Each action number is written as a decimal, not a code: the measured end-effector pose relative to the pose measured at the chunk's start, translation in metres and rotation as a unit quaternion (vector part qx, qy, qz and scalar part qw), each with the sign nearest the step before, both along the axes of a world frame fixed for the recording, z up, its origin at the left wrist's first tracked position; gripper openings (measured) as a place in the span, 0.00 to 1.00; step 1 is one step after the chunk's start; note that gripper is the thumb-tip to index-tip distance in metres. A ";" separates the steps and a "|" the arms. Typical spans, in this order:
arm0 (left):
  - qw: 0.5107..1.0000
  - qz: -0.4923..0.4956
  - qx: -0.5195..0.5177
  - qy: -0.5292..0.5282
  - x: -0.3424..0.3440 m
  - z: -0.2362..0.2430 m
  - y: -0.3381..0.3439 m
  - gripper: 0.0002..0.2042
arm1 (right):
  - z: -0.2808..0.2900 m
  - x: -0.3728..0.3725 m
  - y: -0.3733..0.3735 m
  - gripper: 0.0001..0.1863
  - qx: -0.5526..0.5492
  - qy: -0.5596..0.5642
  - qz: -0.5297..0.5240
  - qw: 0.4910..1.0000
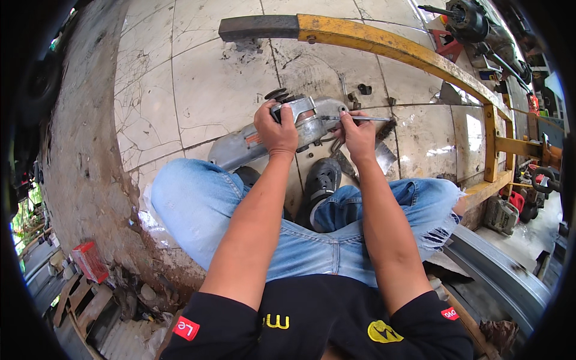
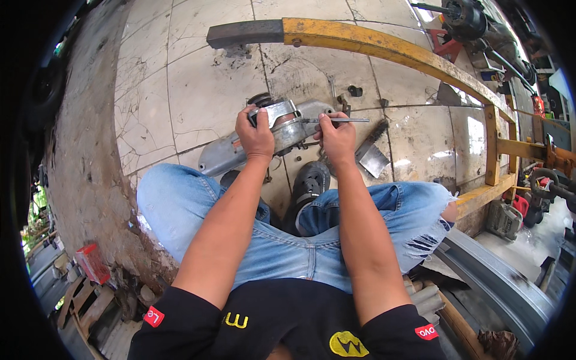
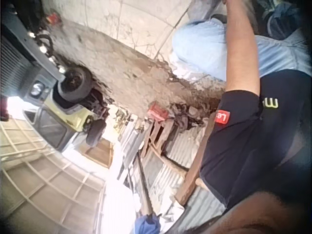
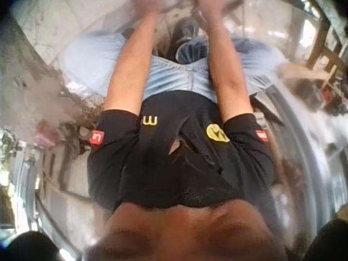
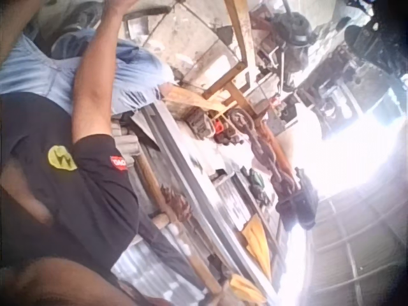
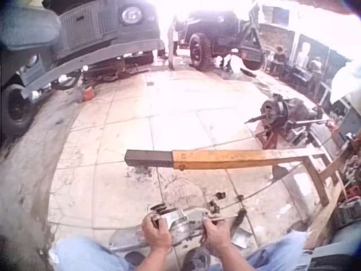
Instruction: The person sits on the floor and uses a wrench and a hammer to disassemble a small engine component, removing bolts and separating the casing to expose the internal rotor.
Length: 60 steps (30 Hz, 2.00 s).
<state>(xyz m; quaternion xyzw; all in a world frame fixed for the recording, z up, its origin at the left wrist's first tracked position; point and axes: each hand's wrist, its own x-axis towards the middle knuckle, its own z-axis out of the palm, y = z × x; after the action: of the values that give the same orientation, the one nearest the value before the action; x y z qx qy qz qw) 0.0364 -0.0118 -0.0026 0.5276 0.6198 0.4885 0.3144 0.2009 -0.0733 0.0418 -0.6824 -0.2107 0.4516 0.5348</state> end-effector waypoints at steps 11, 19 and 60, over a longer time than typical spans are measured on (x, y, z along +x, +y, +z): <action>0.999 0.004 0.029 0.030 0.003 0.001 0.002 0.15 | -0.004 0.004 0.005 0.10 0.027 -0.046 -0.024 0.998; 0.999 -0.006 -0.022 -0.036 0.001 -0.003 0.002 0.15 | -0.006 0.013 0.000 0.10 0.016 -0.026 -0.014 0.999; 0.990 -0.020 -0.052 -0.128 -0.004 -0.001 0.004 0.15 | 0.008 0.037 -0.008 0.13 -0.098 -0.053 0.036 0.993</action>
<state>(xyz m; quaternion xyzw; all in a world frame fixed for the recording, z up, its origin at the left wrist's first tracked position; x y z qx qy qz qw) 0.0324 -0.0076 -0.0040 0.4561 0.5881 0.5127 0.4281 0.2379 -0.0817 0.0500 -0.7462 -0.2178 0.4523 0.4372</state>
